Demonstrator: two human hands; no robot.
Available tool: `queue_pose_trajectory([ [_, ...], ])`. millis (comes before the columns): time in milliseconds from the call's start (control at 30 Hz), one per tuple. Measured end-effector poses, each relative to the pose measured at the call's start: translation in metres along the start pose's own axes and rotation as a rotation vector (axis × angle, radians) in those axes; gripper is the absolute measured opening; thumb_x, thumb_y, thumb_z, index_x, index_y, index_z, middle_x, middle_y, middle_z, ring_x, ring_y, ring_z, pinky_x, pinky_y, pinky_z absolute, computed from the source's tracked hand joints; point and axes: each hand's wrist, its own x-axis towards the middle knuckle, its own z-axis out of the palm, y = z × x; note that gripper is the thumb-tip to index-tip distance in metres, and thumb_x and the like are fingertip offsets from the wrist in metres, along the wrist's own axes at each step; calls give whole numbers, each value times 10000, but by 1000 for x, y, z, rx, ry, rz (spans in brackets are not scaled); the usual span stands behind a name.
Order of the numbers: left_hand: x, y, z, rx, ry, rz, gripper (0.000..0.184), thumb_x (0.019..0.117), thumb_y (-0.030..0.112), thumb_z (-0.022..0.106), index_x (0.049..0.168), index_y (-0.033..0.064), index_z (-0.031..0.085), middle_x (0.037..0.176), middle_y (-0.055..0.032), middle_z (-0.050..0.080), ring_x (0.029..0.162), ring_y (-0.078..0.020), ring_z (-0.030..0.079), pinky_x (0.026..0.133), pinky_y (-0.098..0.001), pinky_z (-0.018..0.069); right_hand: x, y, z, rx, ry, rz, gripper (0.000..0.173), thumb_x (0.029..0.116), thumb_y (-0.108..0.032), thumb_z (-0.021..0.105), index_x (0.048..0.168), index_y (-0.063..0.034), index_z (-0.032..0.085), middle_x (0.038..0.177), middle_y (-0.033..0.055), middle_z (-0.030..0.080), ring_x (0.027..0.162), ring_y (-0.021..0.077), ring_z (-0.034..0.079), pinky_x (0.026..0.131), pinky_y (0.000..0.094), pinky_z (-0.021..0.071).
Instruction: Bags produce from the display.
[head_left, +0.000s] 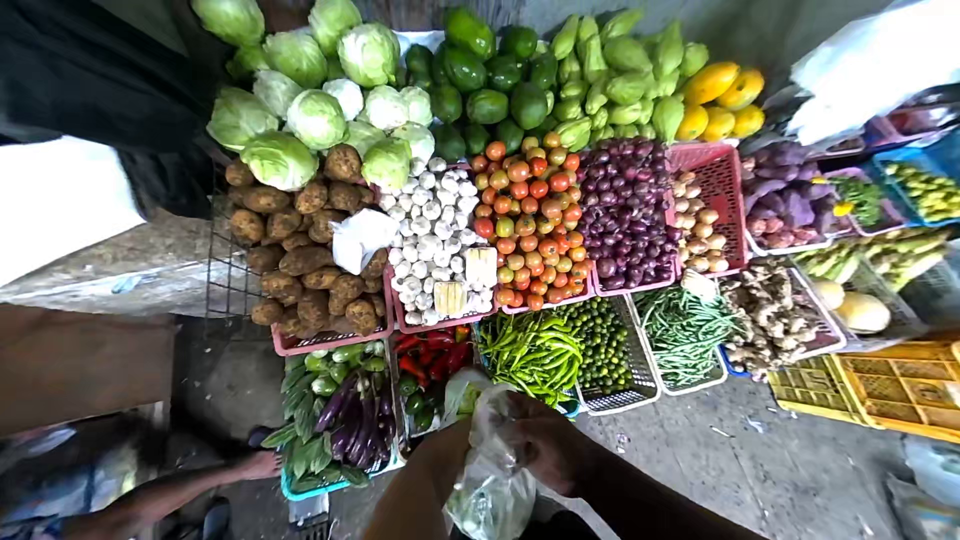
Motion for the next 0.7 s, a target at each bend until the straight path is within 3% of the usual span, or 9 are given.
queue_pose_trajectory([
  [67, 66, -60, 2, -351, -44, 96, 412, 1060, 354, 493, 1265, 28, 641, 1147, -165, 690, 1035, -230, 676, 861, -382, 573, -18, -1, -19, 57, 107, 11, 314, 871, -52, 622, 1179, -106, 646, 1004, 43, 722, 884, 149, 699, 787, 380, 605],
  [100, 89, -75, -1, -445, -33, 10, 431, 1037, 433, 537, 1218, 63, 665, 1098, -137, 697, 994, -216, 679, 842, -379, 576, -27, -2, -27, 68, 158, 31, 332, 859, -19, 597, 1177, -106, 640, 1002, 44, 726, 885, 149, 706, 789, 379, 611],
  [200, 159, -86, -11, -166, -41, -333, 644, 983, 545, 626, 1343, 10, 623, 1324, -210, 641, 1229, -310, 612, 1065, -499, 470, -45, -3, -28, 5, 262, 85, 311, 863, 5, 543, 1135, -120, 625, 930, 8, 713, 811, 102, 697, 738, 317, 608],
  [267, 158, -71, -5, 186, -202, -239, 601, 1049, 504, 502, 1397, 22, 584, 1382, -227, 595, 1275, -337, 565, 1073, -542, 432, -41, 3, -21, 30, 181, 60, 295, 862, -5, 563, 1124, -120, 632, 929, 13, 709, 812, 108, 691, 739, 324, 602],
  [333, 127, -37, 6, 519, -265, -117, 473, 1075, 352, 513, 1352, -16, 617, 1366, -260, 613, 1291, -397, 572, 1086, -609, 420, -32, 8, -19, 91, 137, 36, 285, 859, 2, 581, 1117, -106, 635, 944, 34, 707, 833, 132, 688, 757, 352, 600],
  [433, 92, -5, 16, 629, -306, 46, 377, 1072, 149, 519, 1307, -138, 585, 1347, -346, 587, 1306, -467, 546, 1104, -629, 384, -26, 4, -20, 135, 214, 43, 290, 873, -5, 577, 1145, -95, 618, 951, 43, 711, 844, 152, 700, 758, 373, 609],
  [500, 127, -28, 21, 634, -325, 121, 345, 1037, 130, 561, 1248, -138, 615, 1270, -345, 620, 1223, -463, 587, 1048, -639, 420, -29, 1, -25, 125, 246, 46, 312, 866, -15, 580, 1168, -85, 613, 963, 60, 715, 855, 168, 707, 766, 388, 612],
  [600, 172, -54, 21, 729, -298, -93, 431, 1010, 277, 608, 1312, -30, 632, 1333, -277, 627, 1275, -439, 575, 1051, -665, 424, -35, 3, -28, -11, 235, 54, 327, 852, -19, 592, 1170, -84, 627, 961, 52, 721, 844, 153, 709, 751, 372, 613],
  [700, 180, -46, 11, 688, -242, -242, 468, 993, 358, 615, 1302, 8, 652, 1333, -242, 633, 1261, -396, 586, 1036, -633, 441, -38, 6, -27, -145, 197, 82, 287, 851, -26, 599, 1122, -106, 652, 899, 4, 711, 769, 101, 679, 702, 319, 593],
])
